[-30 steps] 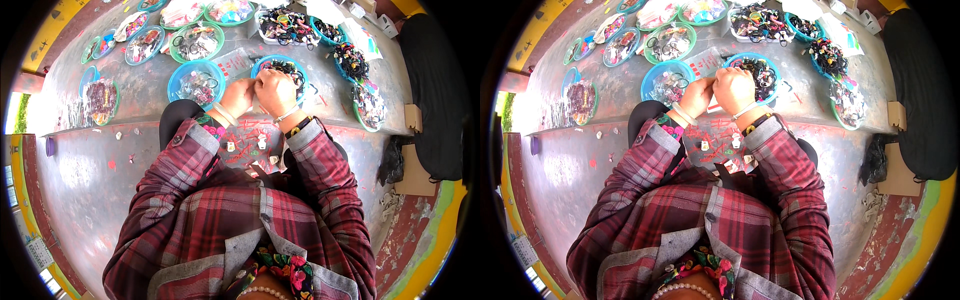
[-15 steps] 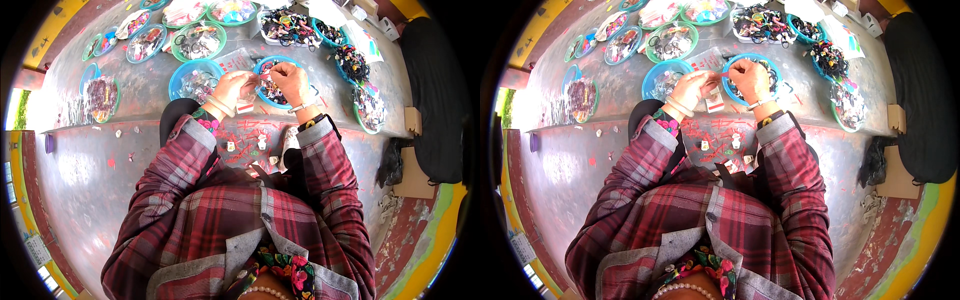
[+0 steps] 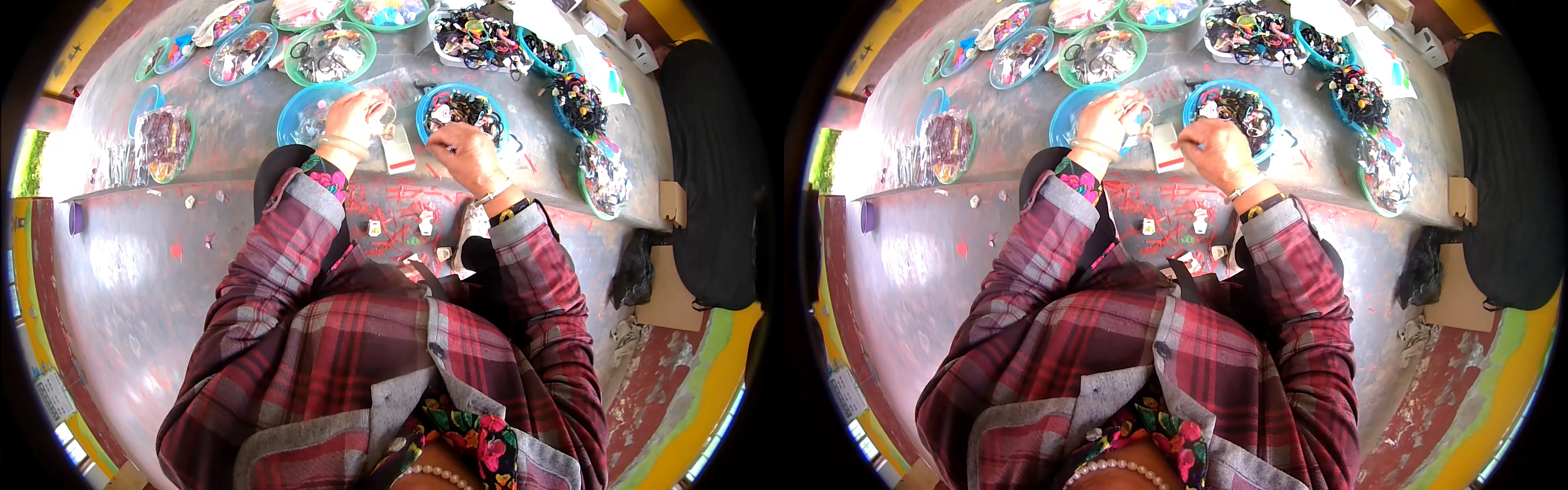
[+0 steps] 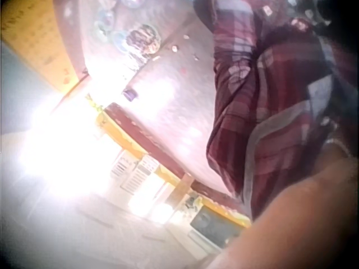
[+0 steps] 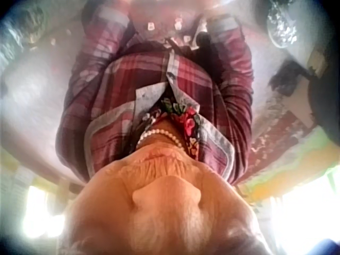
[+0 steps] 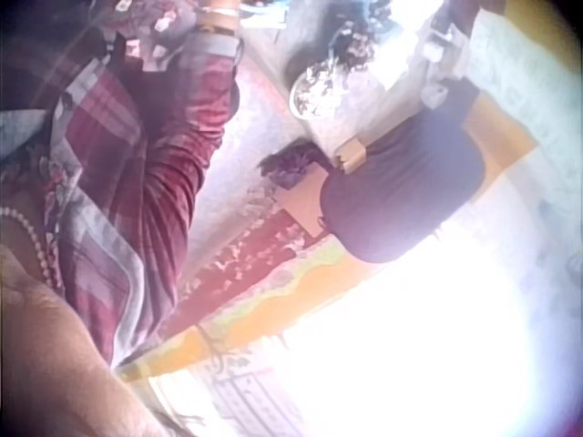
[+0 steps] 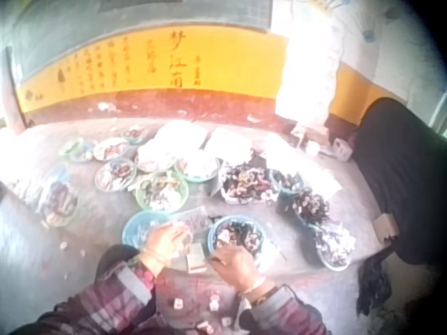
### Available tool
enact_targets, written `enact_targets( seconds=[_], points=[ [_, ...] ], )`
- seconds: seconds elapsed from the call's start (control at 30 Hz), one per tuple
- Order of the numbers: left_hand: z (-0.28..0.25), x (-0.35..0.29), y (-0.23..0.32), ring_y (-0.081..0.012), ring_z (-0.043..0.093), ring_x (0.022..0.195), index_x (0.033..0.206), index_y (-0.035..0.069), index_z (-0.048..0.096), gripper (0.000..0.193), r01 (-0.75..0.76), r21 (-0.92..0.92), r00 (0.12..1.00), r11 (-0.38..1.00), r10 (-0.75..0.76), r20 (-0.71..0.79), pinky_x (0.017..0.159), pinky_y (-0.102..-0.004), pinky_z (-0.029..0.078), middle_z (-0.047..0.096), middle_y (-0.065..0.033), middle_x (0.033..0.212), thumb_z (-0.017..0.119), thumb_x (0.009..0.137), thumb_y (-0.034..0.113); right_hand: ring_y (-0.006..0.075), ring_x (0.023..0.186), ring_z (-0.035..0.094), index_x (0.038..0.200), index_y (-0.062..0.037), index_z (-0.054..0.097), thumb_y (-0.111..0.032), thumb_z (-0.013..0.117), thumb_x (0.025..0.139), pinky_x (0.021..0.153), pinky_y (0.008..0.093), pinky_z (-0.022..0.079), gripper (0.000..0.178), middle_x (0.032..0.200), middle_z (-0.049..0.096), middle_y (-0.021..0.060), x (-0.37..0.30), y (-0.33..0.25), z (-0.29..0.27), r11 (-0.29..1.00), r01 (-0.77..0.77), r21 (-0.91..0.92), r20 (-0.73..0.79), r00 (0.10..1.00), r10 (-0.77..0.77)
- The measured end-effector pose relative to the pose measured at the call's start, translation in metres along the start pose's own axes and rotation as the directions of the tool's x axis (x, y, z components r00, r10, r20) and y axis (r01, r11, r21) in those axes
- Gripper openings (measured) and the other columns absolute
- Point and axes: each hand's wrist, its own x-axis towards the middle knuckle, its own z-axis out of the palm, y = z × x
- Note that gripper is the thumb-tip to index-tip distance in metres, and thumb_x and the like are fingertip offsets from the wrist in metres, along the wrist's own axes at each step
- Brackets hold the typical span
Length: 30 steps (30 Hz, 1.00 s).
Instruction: The person sits on the floor and repeatedly picks up small hair accessories from a blue bowl, places them into small clear plastic bags, and seals them. The person handles the items one at a time, organizing them into individual packages.
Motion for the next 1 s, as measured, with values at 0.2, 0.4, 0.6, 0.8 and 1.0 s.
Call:
enact_targets(
  seconds=[0.2,0.4,0.6,0.8,1.0],
  points=[
    [0.000,-0.002,-0.003,-0.0306,0.056,0.099,0.098,-0.015,0.050,0.026,-0.020,0.027,0.998,0.999,0.018,0.057,0.089,-0.0349,0.047,0.056,-0.0235,0.100,0.043,0.089,0.008,0.0254,0.087,0.054,0.075,-0.0093,0.062,-0.013,0.065,0.066,0.080,0.0378,0.041,0.010,0.080,0.058,0.0052,-0.014,-0.004,0.024,0.986,0.137,-0.091,0.294,0.950,-0.105],
    [0.003,-0.003,-0.003,-0.0321,0.054,0.103,0.100,-0.015,0.050,0.027,0.004,0.025,0.998,1.000,-0.005,0.057,0.093,-0.0373,0.044,0.054,-0.0245,0.105,0.043,0.089,0.009,0.0255,0.109,0.044,0.105,-0.0134,0.054,-0.023,0.075,0.062,0.092,0.0409,0.035,0.048,0.107,0.053,0.0060,-0.016,-0.024,0.029,0.966,0.128,-0.227,0.418,0.908,-0.022],
    [-0.001,-0.001,-0.004,-0.0305,0.055,0.101,0.097,-0.014,0.051,0.023,-0.005,-0.041,0.997,0.999,0.008,0.082,0.093,-0.0363,0.045,0.055,-0.0223,0.102,0.047,0.087,0.006,0.0279,0.112,0.044,0.113,-0.0134,0.051,-0.026,0.076,0.059,0.094,0.0390,0.036,0.061,0.114,0.051,0.0082,-0.017,-0.017,0.037,1.000,0.019,-0.016,0.468,0.883,-0.009],
    [-0.009,0.003,-0.008,-0.0296,0.057,0.098,0.096,-0.013,0.052,0.021,-0.210,0.246,0.961,0.946,0.153,0.232,0.090,-0.0337,0.047,0.057,-0.0220,0.100,0.050,0.085,0.005,0.0295,0.113,0.045,0.081,-0.0104,0.062,-0.013,0.070,0.064,0.093,0.0378,0.038,0.019,0.111,0.054,0.0084,-0.019,-0.002,0.044,0.984,0.014,0.176,0.376,0.923,-0.081],
    [0.000,-0.005,-0.001,-0.0291,0.057,0.098,0.096,-0.013,0.053,0.022,0.045,-0.101,0.995,0.994,-0.036,0.094,0.089,-0.0330,0.047,0.057,-0.0220,0.100,0.050,0.085,0.005,0.0288,0.115,0.045,0.079,-0.0064,0.063,-0.005,0.065,0.070,0.093,0.0385,0.038,0.010,0.108,0.058,0.0077,-0.019,0.002,0.050,0.980,0.147,0.131,0.402,0.896,-0.188]
  ],
)
